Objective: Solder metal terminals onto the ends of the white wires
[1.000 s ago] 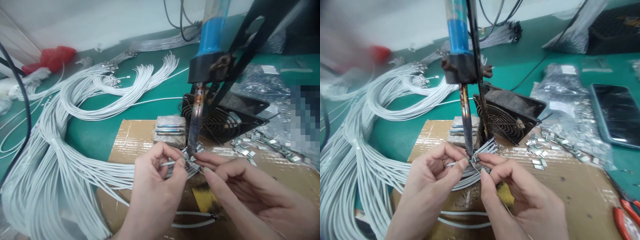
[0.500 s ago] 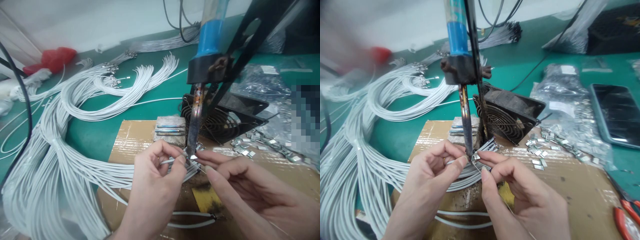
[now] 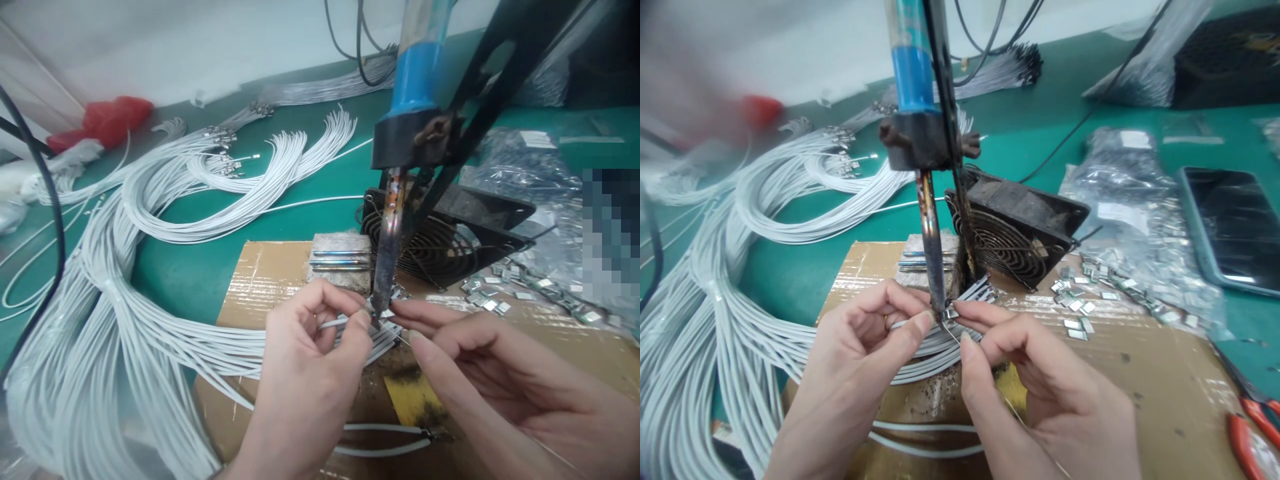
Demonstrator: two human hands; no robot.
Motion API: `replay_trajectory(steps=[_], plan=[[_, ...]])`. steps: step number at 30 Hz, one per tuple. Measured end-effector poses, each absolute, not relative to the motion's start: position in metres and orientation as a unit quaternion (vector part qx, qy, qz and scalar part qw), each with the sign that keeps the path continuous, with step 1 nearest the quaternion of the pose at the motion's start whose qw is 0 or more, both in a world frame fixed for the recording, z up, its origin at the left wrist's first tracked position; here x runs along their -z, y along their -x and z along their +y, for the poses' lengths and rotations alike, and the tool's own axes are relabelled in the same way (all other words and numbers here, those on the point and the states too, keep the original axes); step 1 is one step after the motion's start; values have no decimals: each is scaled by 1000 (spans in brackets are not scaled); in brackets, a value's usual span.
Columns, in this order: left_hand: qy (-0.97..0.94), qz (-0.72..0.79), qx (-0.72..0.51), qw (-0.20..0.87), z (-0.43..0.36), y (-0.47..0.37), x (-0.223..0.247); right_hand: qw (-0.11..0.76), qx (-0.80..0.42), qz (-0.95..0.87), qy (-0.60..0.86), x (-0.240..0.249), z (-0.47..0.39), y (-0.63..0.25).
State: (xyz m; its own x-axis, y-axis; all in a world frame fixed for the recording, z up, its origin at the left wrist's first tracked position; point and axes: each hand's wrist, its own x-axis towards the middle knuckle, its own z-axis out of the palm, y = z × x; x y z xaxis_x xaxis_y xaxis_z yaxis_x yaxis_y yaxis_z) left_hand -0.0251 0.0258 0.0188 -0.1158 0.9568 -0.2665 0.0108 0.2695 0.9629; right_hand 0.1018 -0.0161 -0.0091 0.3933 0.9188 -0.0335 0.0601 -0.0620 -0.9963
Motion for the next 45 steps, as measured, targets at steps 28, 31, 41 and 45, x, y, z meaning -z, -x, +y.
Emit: replay_trajectory(steps=[28, 31, 41, 45], plan=[[-412, 594, -453, 522, 27, 24, -19, 537, -352, -498, 583, 20, -14, -116], [-418, 597, -448, 518, 27, 24, -20, 536, -347, -499, 586, 20, -12, -115], [-426, 604, -440, 510, 25, 24, -18, 517, -336, -503, 606, 20, -15, -116], [-422, 615, -434, 505, 26, 24, -18, 510, -336, -511, 605, 21, -17, -118]])
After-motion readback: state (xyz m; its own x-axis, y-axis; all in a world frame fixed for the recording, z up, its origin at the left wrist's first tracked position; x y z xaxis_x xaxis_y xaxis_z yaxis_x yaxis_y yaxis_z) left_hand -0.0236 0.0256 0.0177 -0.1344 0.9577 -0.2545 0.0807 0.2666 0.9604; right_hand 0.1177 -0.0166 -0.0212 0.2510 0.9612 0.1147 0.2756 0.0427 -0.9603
